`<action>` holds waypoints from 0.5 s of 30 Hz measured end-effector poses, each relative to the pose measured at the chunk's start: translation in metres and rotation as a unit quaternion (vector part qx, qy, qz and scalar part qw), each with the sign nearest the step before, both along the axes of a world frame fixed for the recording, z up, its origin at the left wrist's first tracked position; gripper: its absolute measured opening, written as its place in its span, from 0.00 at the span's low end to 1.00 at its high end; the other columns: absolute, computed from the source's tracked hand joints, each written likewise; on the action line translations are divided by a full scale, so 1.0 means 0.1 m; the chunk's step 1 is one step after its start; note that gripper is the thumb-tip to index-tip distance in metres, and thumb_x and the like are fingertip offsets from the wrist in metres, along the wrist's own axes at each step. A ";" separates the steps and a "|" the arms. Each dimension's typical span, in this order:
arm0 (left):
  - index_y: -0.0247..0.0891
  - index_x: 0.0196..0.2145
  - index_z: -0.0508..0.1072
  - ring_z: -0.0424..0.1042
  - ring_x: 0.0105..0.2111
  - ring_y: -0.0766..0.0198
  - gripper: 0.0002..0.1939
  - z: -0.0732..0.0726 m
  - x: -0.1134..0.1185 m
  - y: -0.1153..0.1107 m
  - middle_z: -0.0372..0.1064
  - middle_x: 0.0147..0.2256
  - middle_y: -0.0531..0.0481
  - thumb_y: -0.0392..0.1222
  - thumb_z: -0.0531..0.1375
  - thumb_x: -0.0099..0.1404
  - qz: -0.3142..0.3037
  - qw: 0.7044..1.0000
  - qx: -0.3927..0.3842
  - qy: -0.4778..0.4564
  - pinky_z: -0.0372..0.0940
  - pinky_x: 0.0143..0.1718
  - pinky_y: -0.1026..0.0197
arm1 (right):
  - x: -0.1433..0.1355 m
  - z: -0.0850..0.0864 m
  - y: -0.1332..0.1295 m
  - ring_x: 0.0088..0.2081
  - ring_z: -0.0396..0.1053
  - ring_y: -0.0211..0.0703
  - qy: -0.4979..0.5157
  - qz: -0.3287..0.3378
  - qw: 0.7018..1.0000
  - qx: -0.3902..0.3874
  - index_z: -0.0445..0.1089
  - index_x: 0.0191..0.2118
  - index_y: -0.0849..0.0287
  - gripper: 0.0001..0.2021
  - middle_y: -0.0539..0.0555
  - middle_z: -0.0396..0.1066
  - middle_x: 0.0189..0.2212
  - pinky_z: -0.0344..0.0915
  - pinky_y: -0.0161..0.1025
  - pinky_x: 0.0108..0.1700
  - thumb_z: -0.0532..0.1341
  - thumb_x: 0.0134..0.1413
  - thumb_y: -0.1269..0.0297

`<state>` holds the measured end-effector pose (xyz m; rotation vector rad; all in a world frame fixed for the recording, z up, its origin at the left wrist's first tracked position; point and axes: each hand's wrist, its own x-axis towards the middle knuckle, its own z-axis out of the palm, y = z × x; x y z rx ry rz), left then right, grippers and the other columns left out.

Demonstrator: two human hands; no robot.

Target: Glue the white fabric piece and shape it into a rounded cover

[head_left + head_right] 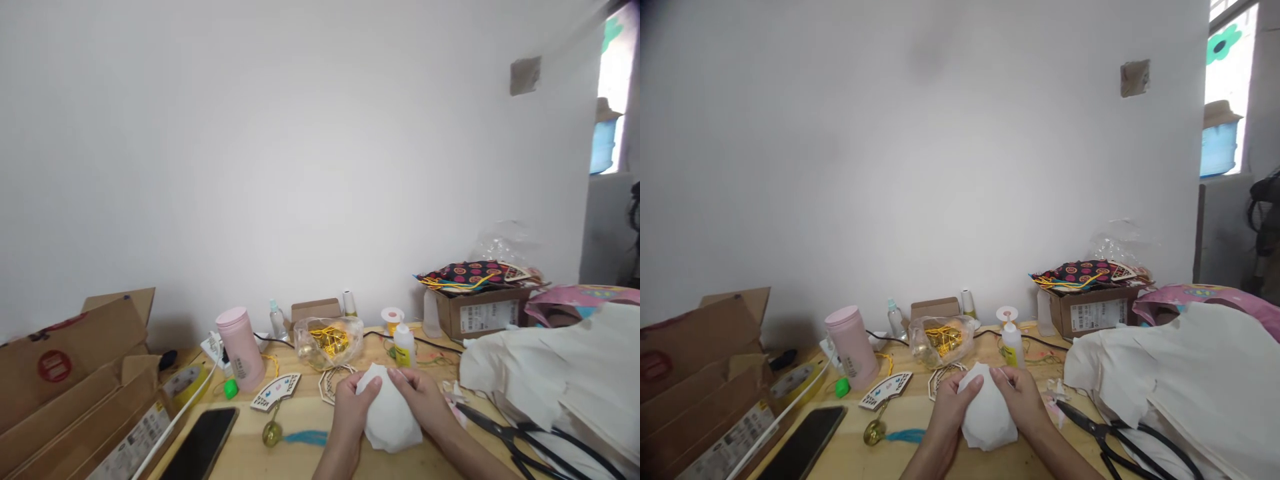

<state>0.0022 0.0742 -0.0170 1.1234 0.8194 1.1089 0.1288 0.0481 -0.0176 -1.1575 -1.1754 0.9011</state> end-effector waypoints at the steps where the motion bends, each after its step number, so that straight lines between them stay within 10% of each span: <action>1: 0.29 0.27 0.74 0.65 0.18 0.67 0.18 0.00 0.00 -0.01 0.71 0.19 0.46 0.48 0.65 0.43 -0.001 1.000 0.000 0.001 0.58 0.21 0.66 | 0.00 -0.02 0.01 0.17 0.52 0.35 -0.004 0.002 1.000 -0.001 0.60 0.14 0.60 0.22 0.46 0.56 0.12 0.50 0.33 0.19 0.55 0.40 0.44; 15: 0.29 0.24 0.74 0.64 0.20 0.65 0.18 0.05 0.01 -0.02 0.72 0.20 0.46 0.47 0.67 0.38 0.062 0.998 0.003 0.020 0.58 0.23 0.64 | 0.03 0.00 -0.05 0.27 0.65 0.46 -0.053 0.021 0.998 0.009 0.69 0.23 0.62 0.16 0.53 0.70 0.22 0.61 0.37 0.28 0.61 0.39 0.52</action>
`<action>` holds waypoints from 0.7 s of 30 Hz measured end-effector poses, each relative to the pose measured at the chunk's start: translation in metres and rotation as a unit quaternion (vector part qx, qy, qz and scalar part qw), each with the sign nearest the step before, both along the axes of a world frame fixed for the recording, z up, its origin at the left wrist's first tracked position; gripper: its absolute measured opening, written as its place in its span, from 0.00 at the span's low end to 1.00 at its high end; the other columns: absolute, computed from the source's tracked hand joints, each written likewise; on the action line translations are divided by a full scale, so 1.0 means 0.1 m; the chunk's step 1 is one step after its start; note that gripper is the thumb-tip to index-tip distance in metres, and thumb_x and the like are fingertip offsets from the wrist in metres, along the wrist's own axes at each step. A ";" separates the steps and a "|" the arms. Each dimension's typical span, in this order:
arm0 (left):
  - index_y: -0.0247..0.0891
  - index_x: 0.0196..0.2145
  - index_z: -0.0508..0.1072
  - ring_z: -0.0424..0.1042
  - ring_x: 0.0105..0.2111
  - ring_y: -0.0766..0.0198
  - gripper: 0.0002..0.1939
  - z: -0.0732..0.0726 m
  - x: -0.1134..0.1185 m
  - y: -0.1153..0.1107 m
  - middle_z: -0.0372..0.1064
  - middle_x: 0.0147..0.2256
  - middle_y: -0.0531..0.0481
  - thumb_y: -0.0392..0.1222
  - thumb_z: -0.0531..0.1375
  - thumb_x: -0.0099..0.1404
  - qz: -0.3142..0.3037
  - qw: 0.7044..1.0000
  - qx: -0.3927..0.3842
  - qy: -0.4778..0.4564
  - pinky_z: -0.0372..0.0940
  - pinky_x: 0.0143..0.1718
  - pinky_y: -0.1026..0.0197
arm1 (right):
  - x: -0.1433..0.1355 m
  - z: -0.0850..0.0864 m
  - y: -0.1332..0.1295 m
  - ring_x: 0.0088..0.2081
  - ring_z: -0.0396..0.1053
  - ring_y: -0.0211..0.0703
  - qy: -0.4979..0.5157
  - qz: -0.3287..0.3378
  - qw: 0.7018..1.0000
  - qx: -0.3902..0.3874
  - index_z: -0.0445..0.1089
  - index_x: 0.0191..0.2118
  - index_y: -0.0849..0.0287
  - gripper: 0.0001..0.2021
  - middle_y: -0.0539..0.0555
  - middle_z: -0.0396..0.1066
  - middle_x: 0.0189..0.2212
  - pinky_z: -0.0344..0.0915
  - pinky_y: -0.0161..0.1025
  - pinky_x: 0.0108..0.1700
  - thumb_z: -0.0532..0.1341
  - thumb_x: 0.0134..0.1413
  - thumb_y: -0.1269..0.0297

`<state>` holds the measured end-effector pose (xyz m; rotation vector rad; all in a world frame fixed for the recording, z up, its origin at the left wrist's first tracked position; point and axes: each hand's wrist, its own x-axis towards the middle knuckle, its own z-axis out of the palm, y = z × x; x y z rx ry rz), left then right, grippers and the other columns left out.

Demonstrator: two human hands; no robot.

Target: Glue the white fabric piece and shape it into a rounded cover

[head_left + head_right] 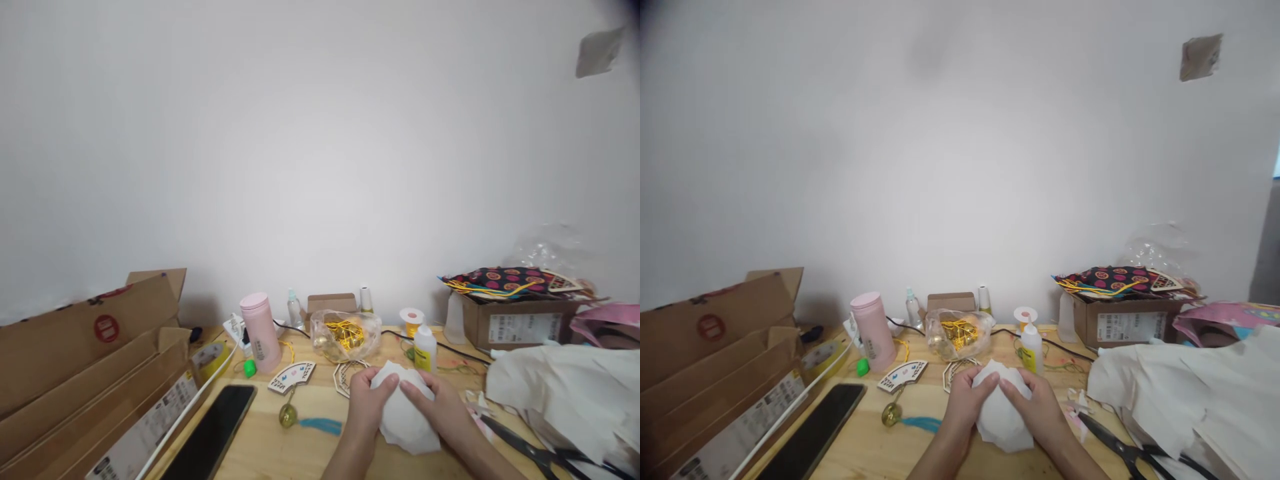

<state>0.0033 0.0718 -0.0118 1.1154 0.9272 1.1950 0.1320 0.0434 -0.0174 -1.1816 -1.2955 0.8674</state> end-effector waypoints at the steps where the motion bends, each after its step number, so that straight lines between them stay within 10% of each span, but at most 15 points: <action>1: 0.29 0.24 0.74 0.64 0.20 0.66 0.18 0.00 0.00 0.00 0.72 0.21 0.47 0.48 0.66 0.40 0.004 1.000 0.002 -0.006 0.58 0.23 0.64 | 0.00 0.00 0.00 0.28 0.66 0.48 0.001 0.004 1.000 -0.003 0.70 0.25 0.62 0.15 0.53 0.72 0.24 0.62 0.38 0.29 0.61 0.39 0.52; 21: 0.28 0.31 0.74 0.69 0.24 0.63 0.20 -0.02 0.02 0.01 0.73 0.25 0.42 0.49 0.63 0.46 -0.069 0.992 -0.017 -0.104 0.61 0.30 0.61 | 0.11 -0.11 0.09 0.28 0.70 0.50 0.135 -0.017 0.990 -0.039 0.72 0.32 0.65 0.19 0.56 0.75 0.25 0.67 0.40 0.29 0.63 0.39 0.52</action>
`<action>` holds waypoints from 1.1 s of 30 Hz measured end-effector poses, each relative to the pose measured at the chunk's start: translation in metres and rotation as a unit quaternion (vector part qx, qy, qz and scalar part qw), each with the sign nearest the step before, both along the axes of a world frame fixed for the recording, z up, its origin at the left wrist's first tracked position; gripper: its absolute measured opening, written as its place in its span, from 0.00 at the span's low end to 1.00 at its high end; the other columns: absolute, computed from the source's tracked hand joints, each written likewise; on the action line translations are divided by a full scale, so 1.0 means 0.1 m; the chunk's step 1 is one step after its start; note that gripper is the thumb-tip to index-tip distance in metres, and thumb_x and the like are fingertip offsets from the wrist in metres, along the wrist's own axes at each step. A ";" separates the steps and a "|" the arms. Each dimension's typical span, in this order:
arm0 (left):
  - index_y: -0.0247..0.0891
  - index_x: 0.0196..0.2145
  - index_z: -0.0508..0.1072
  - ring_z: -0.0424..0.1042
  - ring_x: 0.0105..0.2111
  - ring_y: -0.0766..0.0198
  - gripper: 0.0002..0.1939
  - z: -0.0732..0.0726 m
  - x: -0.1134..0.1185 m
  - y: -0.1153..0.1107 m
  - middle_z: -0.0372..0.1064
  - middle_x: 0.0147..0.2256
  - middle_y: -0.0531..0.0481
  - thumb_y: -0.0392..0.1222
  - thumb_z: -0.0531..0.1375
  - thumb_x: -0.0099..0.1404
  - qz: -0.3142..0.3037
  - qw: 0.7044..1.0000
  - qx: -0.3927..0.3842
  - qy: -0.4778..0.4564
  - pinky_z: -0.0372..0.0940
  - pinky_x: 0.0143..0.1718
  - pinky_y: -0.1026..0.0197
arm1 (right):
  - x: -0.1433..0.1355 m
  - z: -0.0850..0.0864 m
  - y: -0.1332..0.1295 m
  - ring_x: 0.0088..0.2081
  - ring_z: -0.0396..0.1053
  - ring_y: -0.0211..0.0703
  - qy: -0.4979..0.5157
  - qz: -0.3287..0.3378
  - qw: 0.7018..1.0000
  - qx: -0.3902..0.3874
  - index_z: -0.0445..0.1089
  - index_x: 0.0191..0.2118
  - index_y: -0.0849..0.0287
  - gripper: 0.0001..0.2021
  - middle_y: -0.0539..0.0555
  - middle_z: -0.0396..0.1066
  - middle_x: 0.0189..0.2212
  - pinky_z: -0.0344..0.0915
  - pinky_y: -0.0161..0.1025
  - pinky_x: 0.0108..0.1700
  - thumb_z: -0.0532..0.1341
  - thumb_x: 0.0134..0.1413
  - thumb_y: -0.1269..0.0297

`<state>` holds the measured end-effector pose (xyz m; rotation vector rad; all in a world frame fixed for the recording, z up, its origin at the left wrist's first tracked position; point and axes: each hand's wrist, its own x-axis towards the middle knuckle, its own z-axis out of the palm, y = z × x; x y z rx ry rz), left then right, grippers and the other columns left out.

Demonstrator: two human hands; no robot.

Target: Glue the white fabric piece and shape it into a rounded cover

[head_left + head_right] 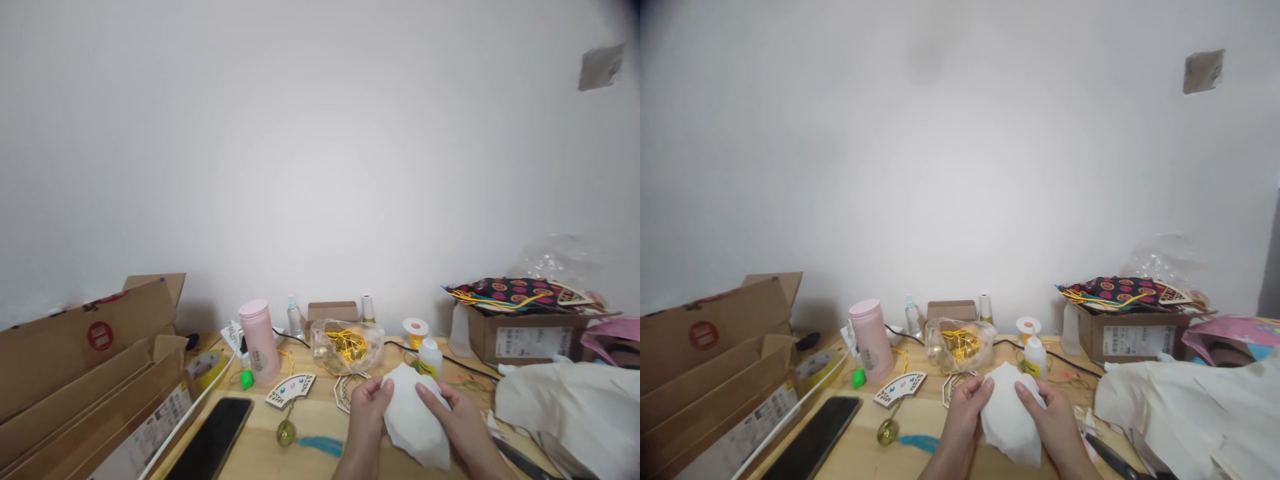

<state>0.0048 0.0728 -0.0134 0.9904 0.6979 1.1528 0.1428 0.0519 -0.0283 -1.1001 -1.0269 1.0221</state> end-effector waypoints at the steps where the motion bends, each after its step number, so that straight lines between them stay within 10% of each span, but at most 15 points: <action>1: 0.29 0.33 0.74 0.70 0.25 0.61 0.21 -0.02 0.00 0.01 0.73 0.26 0.41 0.48 0.65 0.43 -0.006 1.000 -0.001 -0.008 0.62 0.31 0.60 | 0.00 0.00 0.01 0.28 0.71 0.50 0.008 -0.006 1.000 0.001 0.72 0.33 0.64 0.19 0.56 0.75 0.25 0.67 0.40 0.29 0.63 0.39 0.51; 16: 0.30 0.32 0.74 0.71 0.26 0.58 0.21 -0.08 -0.03 0.11 0.74 0.25 0.42 0.51 0.62 0.46 -0.020 1.000 0.016 0.003 0.63 0.31 0.58 | -0.03 -0.03 0.06 0.28 0.70 0.49 0.046 0.081 0.994 0.064 0.72 0.32 0.63 0.18 0.56 0.74 0.26 0.66 0.43 0.33 0.63 0.39 0.52; 25: 0.30 0.24 0.74 0.66 0.21 0.64 0.16 -0.12 -0.07 0.12 0.72 0.20 0.48 0.45 0.67 0.38 0.079 0.992 0.031 0.095 0.59 0.23 0.64 | -0.11 0.00 -0.01 0.25 0.67 0.45 0.001 0.060 0.997 0.038 0.73 0.23 0.63 0.14 0.53 0.71 0.20 0.63 0.37 0.27 0.67 0.33 0.56; 33: 0.29 0.31 0.74 0.68 0.25 0.60 0.21 -0.13 0.00 0.06 0.73 0.25 0.43 0.50 0.64 0.43 0.013 0.998 0.030 0.059 0.62 0.27 0.61 | -0.10 0.02 -0.02 0.28 0.69 0.48 0.016 0.008 1.000 0.001 0.72 0.29 0.62 0.17 0.53 0.73 0.23 0.65 0.38 0.28 0.62 0.40 0.51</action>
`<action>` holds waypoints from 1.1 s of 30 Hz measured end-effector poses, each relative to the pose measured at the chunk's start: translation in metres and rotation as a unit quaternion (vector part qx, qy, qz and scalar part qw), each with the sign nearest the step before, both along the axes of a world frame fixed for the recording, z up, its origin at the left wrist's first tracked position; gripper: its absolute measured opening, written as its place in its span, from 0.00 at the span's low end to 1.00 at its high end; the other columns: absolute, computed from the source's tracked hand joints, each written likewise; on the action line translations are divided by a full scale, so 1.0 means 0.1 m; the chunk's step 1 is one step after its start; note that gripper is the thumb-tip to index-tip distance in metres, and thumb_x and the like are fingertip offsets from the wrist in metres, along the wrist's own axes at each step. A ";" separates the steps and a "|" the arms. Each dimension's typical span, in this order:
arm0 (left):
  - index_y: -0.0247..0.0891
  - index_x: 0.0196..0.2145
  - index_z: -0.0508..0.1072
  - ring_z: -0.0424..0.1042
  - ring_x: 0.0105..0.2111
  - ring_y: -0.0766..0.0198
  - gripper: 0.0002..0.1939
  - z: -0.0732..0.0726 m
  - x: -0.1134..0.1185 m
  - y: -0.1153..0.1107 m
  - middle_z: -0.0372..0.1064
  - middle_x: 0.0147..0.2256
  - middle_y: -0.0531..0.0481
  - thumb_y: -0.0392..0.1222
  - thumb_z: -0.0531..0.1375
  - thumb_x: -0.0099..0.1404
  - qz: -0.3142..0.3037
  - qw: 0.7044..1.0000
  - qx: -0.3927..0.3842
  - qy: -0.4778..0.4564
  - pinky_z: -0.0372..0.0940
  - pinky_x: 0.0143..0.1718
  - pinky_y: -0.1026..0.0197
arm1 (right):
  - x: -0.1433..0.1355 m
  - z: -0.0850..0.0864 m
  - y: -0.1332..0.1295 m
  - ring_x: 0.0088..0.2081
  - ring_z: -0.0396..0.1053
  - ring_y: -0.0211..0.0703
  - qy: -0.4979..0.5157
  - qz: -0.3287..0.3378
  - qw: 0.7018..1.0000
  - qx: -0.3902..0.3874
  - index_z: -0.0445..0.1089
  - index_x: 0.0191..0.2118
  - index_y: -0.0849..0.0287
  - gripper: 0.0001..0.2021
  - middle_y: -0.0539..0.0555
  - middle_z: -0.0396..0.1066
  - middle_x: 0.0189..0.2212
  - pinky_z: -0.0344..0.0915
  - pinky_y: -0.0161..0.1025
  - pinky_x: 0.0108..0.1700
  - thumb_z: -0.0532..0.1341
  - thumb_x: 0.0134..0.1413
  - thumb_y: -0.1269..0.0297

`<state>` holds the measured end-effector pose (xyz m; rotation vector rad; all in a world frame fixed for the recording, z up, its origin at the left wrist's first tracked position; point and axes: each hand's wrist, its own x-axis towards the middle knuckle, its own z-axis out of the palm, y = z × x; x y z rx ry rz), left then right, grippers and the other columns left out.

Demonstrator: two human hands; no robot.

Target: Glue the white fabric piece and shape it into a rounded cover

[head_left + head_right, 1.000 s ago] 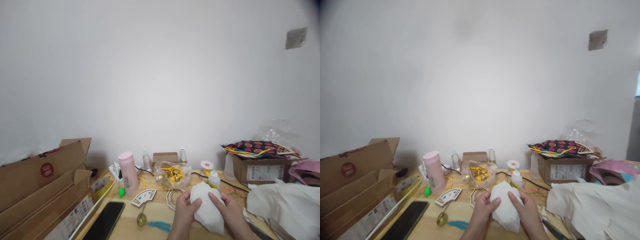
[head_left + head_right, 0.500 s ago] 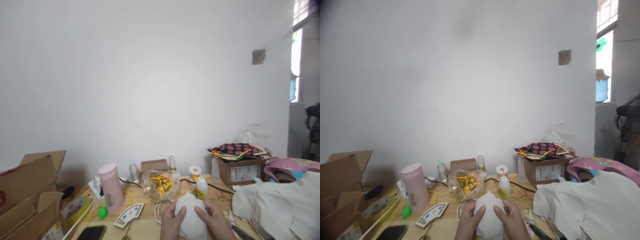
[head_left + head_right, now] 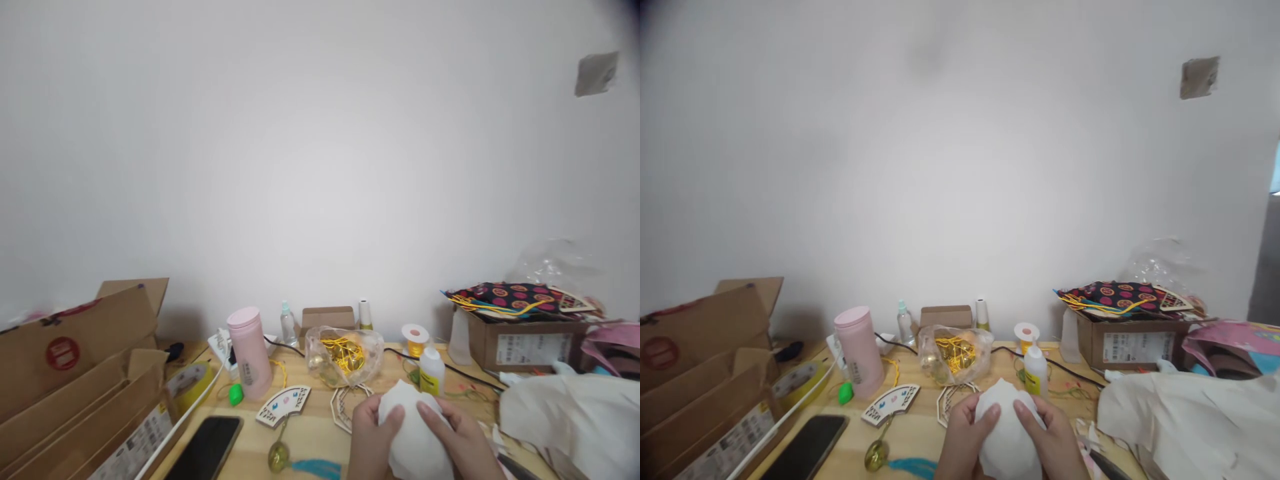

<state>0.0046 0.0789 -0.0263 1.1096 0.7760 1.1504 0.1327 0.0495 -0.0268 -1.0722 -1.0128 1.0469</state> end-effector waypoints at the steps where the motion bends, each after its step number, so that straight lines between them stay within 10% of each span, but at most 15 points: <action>1: 0.29 0.32 0.74 0.69 0.26 0.59 0.23 -0.01 0.01 -0.01 0.73 0.27 0.43 0.49 0.66 0.40 -0.005 1.000 0.000 -0.002 0.62 0.28 0.60 | 0.00 0.01 0.00 0.27 0.69 0.48 -0.006 -0.032 0.999 -0.005 0.72 0.29 0.62 0.17 0.53 0.73 0.22 0.65 0.38 0.28 0.63 0.38 0.51; 5: 0.30 0.33 0.75 0.69 0.27 0.56 0.27 -0.05 0.04 -0.02 0.73 0.27 0.43 0.48 0.68 0.33 -0.007 1.000 -0.003 0.003 0.63 0.29 0.59 | -0.01 0.01 0.00 0.27 0.69 0.50 -0.067 -0.137 0.988 -0.011 0.71 0.27 0.60 0.17 0.53 0.73 0.22 0.64 0.38 0.27 0.66 0.29 0.54; 12: 0.26 0.27 0.75 0.65 0.21 0.62 0.25 -0.01 0.04 -0.03 0.70 0.19 0.44 0.55 0.62 0.43 -0.010 1.000 0.001 0.021 0.58 0.22 0.63 | 0.08 0.04 0.03 0.23 0.67 0.46 -0.098 -0.055 0.994 0.005 0.71 0.25 0.62 0.19 0.53 0.71 0.19 0.62 0.37 0.23 0.58 0.40 0.48; 21: 0.28 0.27 0.74 0.66 0.22 0.63 0.20 0.13 0.02 -0.08 0.72 0.23 0.47 0.49 0.66 0.40 0.012 0.999 -0.021 0.022 0.60 0.24 0.63 | 0.05 0.08 -0.03 0.17 0.53 0.35 -0.193 -0.122 0.974 0.005 0.61 0.12 0.59 0.18 0.45 0.57 0.11 0.50 0.32 0.18 0.61 0.37 0.51; 33: 0.27 0.35 0.73 0.71 0.25 0.58 0.25 0.11 0.04 -0.07 0.74 0.25 0.41 0.46 0.67 0.39 -0.081 0.989 -0.092 -0.084 0.64 0.29 0.59 | 0.08 0.09 -0.01 0.16 0.59 0.37 -0.109 -0.156 0.982 -0.003 0.66 0.19 0.61 0.18 0.48 0.64 0.13 0.55 0.33 0.17 0.58 0.41 0.48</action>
